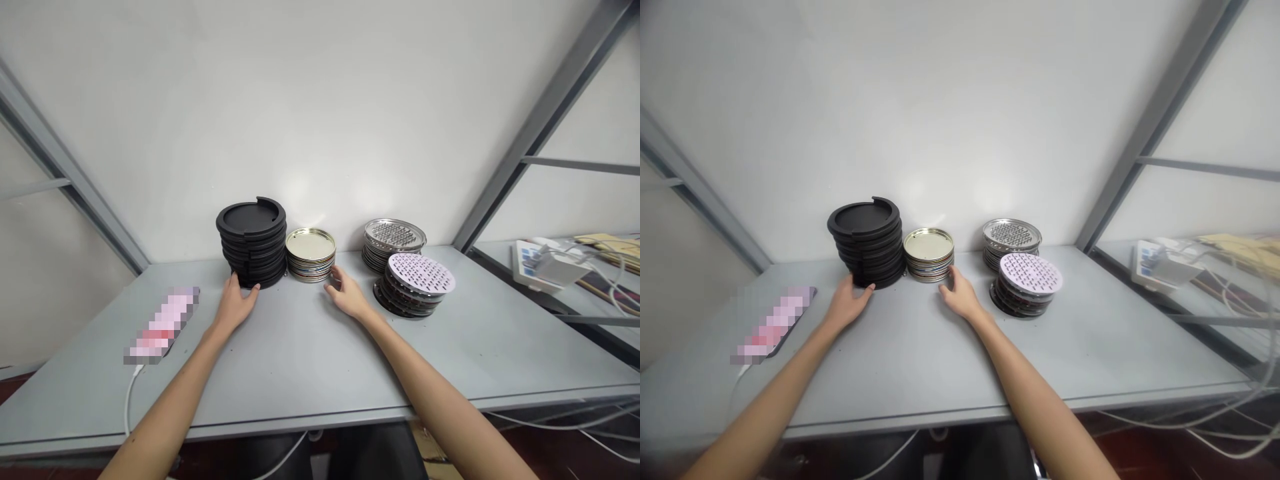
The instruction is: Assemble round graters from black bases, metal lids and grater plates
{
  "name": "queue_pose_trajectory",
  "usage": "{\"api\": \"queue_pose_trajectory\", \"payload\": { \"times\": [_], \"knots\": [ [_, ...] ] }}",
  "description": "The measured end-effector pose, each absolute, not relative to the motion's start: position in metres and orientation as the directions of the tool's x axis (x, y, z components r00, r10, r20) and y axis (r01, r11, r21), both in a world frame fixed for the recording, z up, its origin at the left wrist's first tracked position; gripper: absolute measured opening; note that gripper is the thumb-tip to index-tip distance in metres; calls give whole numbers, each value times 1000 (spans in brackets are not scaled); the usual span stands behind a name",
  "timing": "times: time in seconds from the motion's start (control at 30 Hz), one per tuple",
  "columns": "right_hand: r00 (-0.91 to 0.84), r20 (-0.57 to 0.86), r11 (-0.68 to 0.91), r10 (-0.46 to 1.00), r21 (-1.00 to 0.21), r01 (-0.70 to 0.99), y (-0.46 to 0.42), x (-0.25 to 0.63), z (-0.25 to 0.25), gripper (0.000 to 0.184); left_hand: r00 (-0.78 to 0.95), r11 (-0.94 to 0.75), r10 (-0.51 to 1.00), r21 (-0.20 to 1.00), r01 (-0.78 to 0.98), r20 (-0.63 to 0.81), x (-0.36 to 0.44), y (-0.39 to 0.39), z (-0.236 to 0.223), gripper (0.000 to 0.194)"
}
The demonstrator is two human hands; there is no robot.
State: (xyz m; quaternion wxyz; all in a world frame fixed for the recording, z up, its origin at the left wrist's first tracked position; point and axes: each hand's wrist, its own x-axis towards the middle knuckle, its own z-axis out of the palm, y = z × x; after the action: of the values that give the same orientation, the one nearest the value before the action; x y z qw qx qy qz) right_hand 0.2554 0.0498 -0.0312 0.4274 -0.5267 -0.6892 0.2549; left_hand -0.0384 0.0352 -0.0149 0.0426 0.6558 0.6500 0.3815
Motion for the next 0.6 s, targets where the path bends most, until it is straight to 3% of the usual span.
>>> {"api": "queue_pose_trajectory", "payload": {
  "times": [0.17, 0.3, 0.37, 0.43, 0.5, 0.57, 0.6],
  "knots": [
    [-71, 372, 354, 926, -783, 511, 31, 254, -18, 50, -138, -152, 883, 551, 820, 449, -39, 35, -16, 54],
    [-105, 544, 535, 833, -740, 407, -22, 274, 3, 26, -134, -160, 879, 547, 821, 457, -41, 36, -17, 55],
    [-86, 658, 627, 748, -658, 417, -49, 297, 12, 20, -128, -160, 883, 544, 824, 452, -41, 37, -18, 55],
    [52, 758, 668, 650, -603, 437, -64, 331, 22, 19, -125, -157, 885, 540, 827, 449, -42, 38, -19, 56],
    [343, 800, 648, 493, -600, 468, -59, 371, 34, 17, -134, -145, 886, 538, 831, 445, -42, 39, -21, 57],
    [598, 705, 580, 382, -686, 439, -37, 415, 47, 17, -141, -133, 886, 534, 835, 441, -42, 39, -22, 57],
    [680, 593, 531, 431, -776, 340, -22, 436, 51, 17, -142, -131, 886, 532, 836, 441, -42, 39, -23, 57]
  ]
}}
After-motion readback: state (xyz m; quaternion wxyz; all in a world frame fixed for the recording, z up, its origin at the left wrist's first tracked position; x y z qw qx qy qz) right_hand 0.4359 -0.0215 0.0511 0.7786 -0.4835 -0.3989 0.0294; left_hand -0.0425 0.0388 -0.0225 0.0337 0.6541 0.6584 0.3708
